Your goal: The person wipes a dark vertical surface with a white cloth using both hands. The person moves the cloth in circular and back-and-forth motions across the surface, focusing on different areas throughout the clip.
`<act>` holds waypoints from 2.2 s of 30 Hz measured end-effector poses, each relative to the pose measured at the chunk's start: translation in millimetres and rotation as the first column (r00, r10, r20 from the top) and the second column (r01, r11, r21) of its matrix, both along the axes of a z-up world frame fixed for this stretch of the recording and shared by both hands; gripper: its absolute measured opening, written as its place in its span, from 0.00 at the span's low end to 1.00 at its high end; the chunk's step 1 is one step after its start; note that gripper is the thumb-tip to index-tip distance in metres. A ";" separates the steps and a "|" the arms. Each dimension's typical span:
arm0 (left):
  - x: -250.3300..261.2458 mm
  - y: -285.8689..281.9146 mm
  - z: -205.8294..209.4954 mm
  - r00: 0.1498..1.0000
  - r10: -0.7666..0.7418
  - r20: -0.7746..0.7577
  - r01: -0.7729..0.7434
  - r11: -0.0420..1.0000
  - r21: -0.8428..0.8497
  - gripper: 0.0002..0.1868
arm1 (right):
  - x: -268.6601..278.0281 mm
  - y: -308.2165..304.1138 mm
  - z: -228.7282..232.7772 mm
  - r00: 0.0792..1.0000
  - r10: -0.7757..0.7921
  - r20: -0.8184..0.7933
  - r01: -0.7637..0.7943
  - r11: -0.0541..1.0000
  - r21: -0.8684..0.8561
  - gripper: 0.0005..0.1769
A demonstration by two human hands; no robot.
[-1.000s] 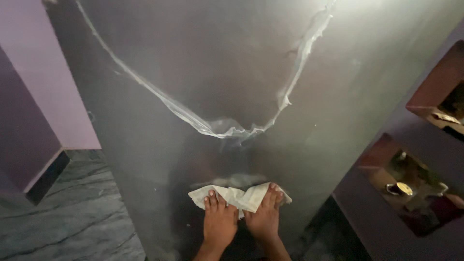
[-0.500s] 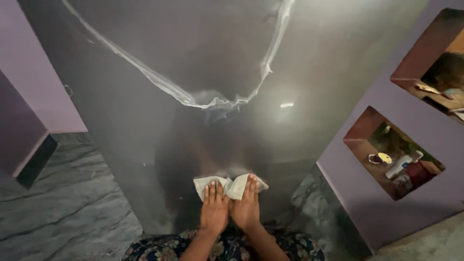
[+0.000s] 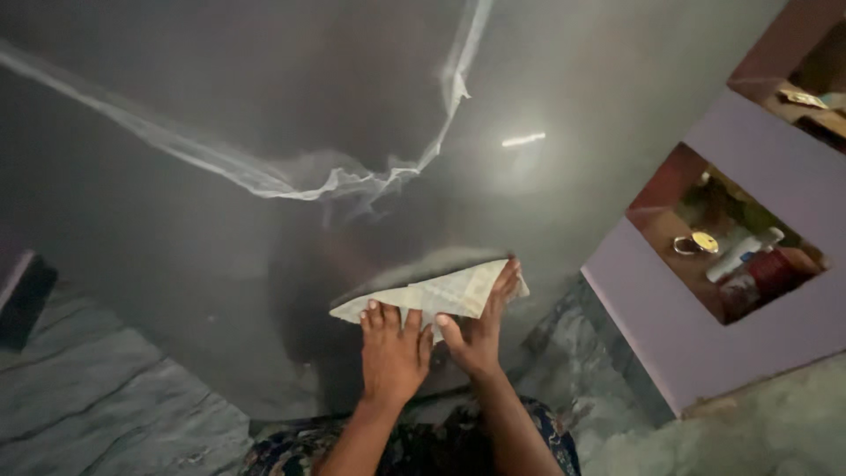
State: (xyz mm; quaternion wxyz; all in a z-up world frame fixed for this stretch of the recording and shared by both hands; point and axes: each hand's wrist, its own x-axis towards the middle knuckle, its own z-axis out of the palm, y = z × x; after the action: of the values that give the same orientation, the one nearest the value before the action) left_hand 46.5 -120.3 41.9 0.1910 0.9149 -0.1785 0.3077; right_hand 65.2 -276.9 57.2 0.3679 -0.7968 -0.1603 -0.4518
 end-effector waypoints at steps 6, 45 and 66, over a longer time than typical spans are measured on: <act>0.9 -6.8 -6.6 0.991 -0.013 0.133 0.021 0.998 -0.058 0.26 | 11.4 8.7 -4.4 0.965 -0.243 -0.096 0.248 0.968 0.044 0.55; 3.5 -29.1 -39.5 0.999 -0.045 -0.005 0.045 0.983 0.176 0.35 | 22.7 -16.3 -55.9 0.948 -0.284 0.146 0.316 0.900 -0.299 0.38; -10.1 122.1 -12.5 0.941 0.320 0.112 -0.321 0.947 -0.004 0.27 | 7.3 139.1 -49.0 0.995 -0.017 0.102 0.056 0.917 -0.395 0.30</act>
State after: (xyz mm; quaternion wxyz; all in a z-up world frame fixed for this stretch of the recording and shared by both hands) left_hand 36.5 1.9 29.4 0.1215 0.9145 -0.0399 0.3838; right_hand 72.5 -137.8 8.2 0.1821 -0.8350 -0.2511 -0.4545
